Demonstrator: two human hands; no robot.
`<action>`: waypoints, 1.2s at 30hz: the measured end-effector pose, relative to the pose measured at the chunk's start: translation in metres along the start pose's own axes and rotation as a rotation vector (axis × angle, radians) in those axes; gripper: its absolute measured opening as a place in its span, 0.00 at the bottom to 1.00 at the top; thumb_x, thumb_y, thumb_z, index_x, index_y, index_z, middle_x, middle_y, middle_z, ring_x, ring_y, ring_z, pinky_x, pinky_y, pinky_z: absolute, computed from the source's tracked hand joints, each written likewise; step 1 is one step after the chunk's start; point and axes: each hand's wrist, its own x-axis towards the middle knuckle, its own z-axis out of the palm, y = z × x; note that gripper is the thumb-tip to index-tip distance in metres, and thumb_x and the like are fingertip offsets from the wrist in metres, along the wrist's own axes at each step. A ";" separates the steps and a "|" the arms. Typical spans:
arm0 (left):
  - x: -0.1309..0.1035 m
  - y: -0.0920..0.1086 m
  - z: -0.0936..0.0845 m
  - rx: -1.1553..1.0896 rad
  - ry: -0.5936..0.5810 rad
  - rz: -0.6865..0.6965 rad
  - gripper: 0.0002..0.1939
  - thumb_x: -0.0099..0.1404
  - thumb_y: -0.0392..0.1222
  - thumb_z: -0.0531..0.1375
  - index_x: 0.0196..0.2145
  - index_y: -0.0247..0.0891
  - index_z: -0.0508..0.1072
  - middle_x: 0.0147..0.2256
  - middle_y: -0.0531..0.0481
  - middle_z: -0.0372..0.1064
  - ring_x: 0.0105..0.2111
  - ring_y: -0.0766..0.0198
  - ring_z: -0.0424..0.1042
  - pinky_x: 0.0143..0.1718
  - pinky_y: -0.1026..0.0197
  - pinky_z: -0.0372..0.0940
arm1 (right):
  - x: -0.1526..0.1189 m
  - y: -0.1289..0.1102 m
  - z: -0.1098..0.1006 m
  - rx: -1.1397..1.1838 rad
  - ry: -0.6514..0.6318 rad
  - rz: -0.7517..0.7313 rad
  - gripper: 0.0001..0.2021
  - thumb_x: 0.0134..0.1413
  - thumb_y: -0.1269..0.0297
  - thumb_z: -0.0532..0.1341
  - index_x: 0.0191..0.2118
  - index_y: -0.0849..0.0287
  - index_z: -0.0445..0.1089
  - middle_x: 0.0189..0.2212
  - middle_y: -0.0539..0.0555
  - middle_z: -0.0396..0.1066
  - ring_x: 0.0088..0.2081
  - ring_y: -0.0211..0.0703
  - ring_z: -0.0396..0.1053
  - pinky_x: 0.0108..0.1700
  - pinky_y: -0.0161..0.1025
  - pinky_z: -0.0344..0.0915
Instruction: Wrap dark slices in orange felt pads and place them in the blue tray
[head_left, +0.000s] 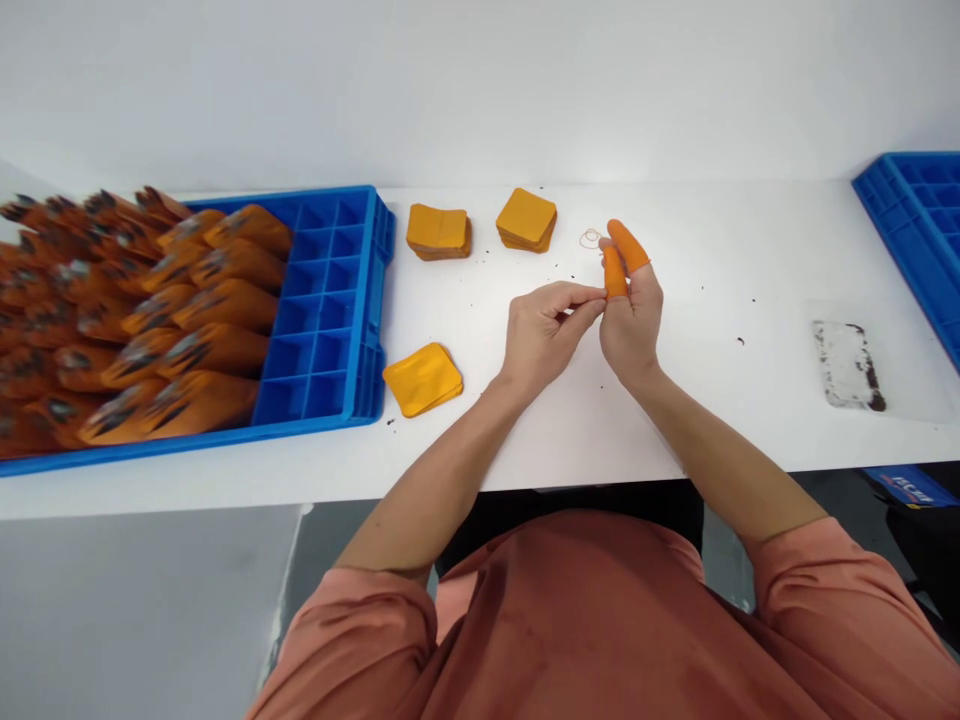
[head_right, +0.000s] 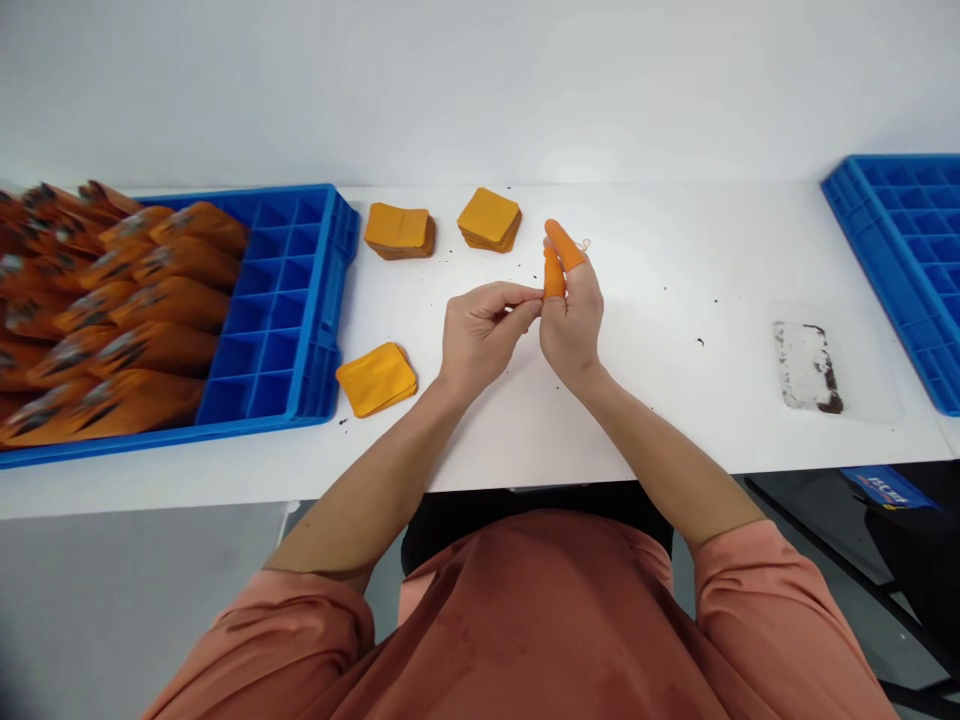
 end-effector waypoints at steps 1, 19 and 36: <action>0.000 0.001 0.000 0.037 -0.012 0.000 0.07 0.74 0.40 0.67 0.39 0.44 0.87 0.40 0.50 0.87 0.40 0.62 0.82 0.42 0.59 0.76 | 0.000 0.000 -0.001 -0.021 -0.008 -0.003 0.25 0.84 0.52 0.47 0.78 0.38 0.60 0.73 0.55 0.66 0.76 0.55 0.67 0.75 0.69 0.69; 0.004 0.011 -0.006 0.136 -0.123 0.039 0.09 0.67 0.30 0.53 0.32 0.44 0.60 0.28 0.54 0.62 0.29 0.62 0.62 0.33 0.57 0.61 | 0.008 -0.012 -0.014 -0.297 -0.079 -0.088 0.26 0.73 0.69 0.55 0.71 0.45 0.70 0.68 0.58 0.75 0.66 0.58 0.75 0.68 0.68 0.75; 0.001 0.021 -0.008 0.148 -0.154 0.084 0.09 0.64 0.33 0.55 0.31 0.44 0.60 0.28 0.52 0.66 0.28 0.61 0.62 0.32 0.55 0.61 | 0.022 -0.032 -0.023 -0.200 -0.214 -0.139 0.16 0.70 0.67 0.59 0.52 0.44 0.83 0.47 0.52 0.81 0.47 0.48 0.77 0.47 0.49 0.78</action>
